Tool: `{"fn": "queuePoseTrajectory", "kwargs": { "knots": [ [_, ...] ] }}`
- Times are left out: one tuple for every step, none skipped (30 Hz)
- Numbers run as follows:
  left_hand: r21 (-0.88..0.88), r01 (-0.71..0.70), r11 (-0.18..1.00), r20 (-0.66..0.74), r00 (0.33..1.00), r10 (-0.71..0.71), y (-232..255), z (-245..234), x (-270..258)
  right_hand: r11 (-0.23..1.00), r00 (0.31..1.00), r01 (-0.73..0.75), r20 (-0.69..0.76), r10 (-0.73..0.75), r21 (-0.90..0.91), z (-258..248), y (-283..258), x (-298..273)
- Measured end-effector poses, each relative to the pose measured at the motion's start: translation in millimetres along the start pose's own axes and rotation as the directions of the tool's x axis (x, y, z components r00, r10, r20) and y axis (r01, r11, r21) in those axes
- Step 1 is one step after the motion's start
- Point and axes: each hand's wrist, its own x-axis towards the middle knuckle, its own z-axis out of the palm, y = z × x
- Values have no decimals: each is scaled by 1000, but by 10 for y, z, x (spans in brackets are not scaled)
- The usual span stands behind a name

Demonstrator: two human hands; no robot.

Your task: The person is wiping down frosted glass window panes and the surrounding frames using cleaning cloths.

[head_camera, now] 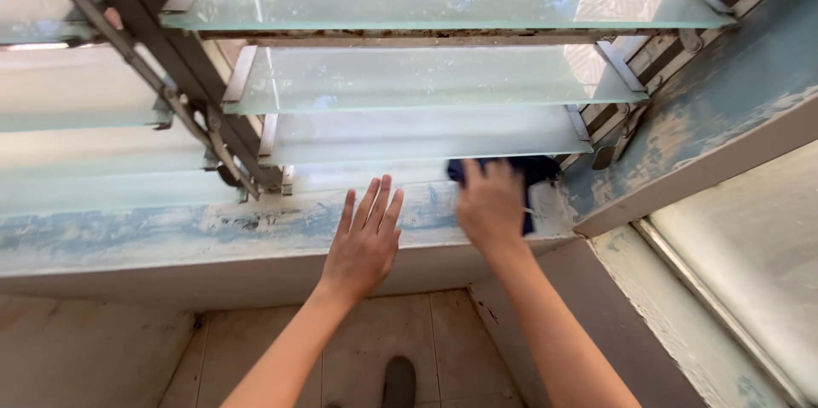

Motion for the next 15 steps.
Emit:
{"fn": "queuePoseTrajectory", "kwargs": {
  "knots": [
    [-1, 22, 1000, -24, 999, -22, 33, 23, -47, 1000, 986, 3, 167, -7, 25, 16, -154, 62],
    [-4, 16, 1000, -32, 999, -16, 60, 85, -47, 1000, 987, -1, 159, -2, 19, -6, -191, 9],
    [3, 35, 999, -20, 999, -35, 25, 119, -58, 988, 988, 132, 63, -137, 85, -9, -280, -53],
    [10, 55, 998, -8, 998, -55, -9, 152, -72, 954, 964, 267, -43, -264, 134, -11, -373, -117],
    [12, 26, 1000, -15, 1000, -25, -36, 207, -96, 960, 968, 249, -63, -242, 130, -24, -330, -202],
    [26, 30, 999, -45, 999, -29, -63, 262, -128, 935, 951, 299, -142, -275, 189, -31, -294, -298],
    [38, 42, 998, -83, 996, -39, -85, 332, -153, 902, 923, 362, -224, -312, 236, -34, -251, -383],
    [41, 20, 999, -97, 995, -16, -119, 348, -46, 907, 922, 356, -245, -301, 225, -33, -161, -422],
    [67, 38, 997, -142, 990, -28, -87, 344, -66, 885, 991, 112, -122, -63, 451, -20, -87, -565],
    [92, 56, 994, -187, 982, -38, -51, 346, -87, 770, 987, -150, 54, 149, 620, -4, -9, -713],
    [87, 50, 995, -184, 982, -33, -44, 366, -76, 770, 986, -158, 55, 158, 619, 3, 62, -818],
    [129, 91, 987, -229, 972, -60, -27, 386, -51, 365, 936, -225, 96, 339, 903, 2, 144, -918],
    [164, 137, 977, -278, 957, -88, 16, 412, -7, -121, 858, -173, 210, 469, 977, -21, 253, -1014],
    [156, 133, 979, -277, 957, -85, 21, 454, -1, -116, 854, -174, 209, 477, 978, -113, 191, -1052],
    [144, 155, 977, -327, 940, -101, 22, 489, 30, -130, 823, -52, 116, 555, 990, -216, 137, -1059]
  ]
}}
